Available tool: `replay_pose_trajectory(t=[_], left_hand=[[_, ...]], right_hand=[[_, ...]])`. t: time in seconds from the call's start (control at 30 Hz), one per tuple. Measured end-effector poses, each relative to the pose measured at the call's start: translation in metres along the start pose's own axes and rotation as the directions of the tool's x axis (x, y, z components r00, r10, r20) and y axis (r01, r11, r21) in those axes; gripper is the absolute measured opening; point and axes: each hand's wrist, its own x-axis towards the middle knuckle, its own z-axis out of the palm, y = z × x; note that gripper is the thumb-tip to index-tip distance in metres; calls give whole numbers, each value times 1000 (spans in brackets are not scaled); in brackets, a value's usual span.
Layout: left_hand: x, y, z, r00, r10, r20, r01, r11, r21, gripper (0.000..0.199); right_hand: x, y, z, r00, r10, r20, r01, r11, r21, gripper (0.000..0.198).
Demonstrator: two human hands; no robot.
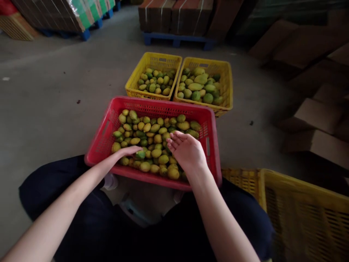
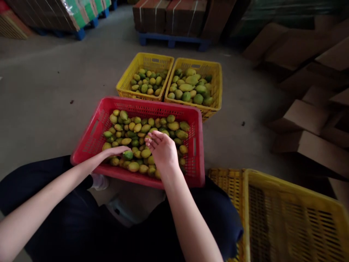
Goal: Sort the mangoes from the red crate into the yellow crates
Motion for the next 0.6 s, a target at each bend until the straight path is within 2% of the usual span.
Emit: replay_pose_trajectory(t=[0.07, 0.1, 0.17, 0.23, 0.3, 0.33, 0.37, 0.4, 0.47, 0.5, 0.53, 0.6], left_hand=[[-19, 31, -10, 999, -21, 47, 21, 1000, -2, 34], [-31, 52, -13, 997, 39, 64, -38, 999, -13, 39], [-59, 98, -16, 966, 244, 90, -244, 970, -15, 47], [-82, 137, -15, 902, 417, 108, -424, 904, 50, 51], [-91, 156, -16, 831, 554, 50, -556, 821, 129, 51], [-89, 155, -17, 811, 586, 12, -579, 799, 163, 50], [-81, 148, -20, 812, 583, -26, -568, 800, 196, 49], [-71, 136, -22, 838, 544, -50, -520, 822, 233, 47], [-44, 99, -27, 933, 355, -65, -309, 879, 362, 44], [-31, 78, -28, 971, 227, -69, -168, 863, 477, 38], [-20, 56, -27, 992, 108, -60, -54, 818, 573, 31], [-8, 18, -23, 998, 21, -57, 18, 788, 615, 23]], right_hand=[[-2, 7, 3, 998, -3, -61, 0, 999, -48, 13], [-3, 11, 5, 996, 6, -85, -12, 998, -66, 12], [-8, 18, 10, 996, 69, -58, -72, 996, -59, 16], [-14, 22, 14, 982, 152, 108, -152, 988, -13, 27], [-21, 20, 16, 949, 167, 269, -178, 984, 19, 32], [-24, 17, 14, 948, 145, 285, -160, 987, 31, 29], [-26, 13, 12, 960, 117, 255, -131, 990, 41, 25], [-28, 7, 9, 978, 85, 192, -97, 994, 53, 21], [-29, -6, 1, 997, 38, 63, -43, 995, 90, 16], [-28, -11, -2, 1000, 15, 18, -17, 993, 115, 14], [-28, -16, -5, 1000, -6, -13, 8, 990, 140, 14], [-26, -23, -8, 998, -38, -48, 46, 981, 188, 13]])
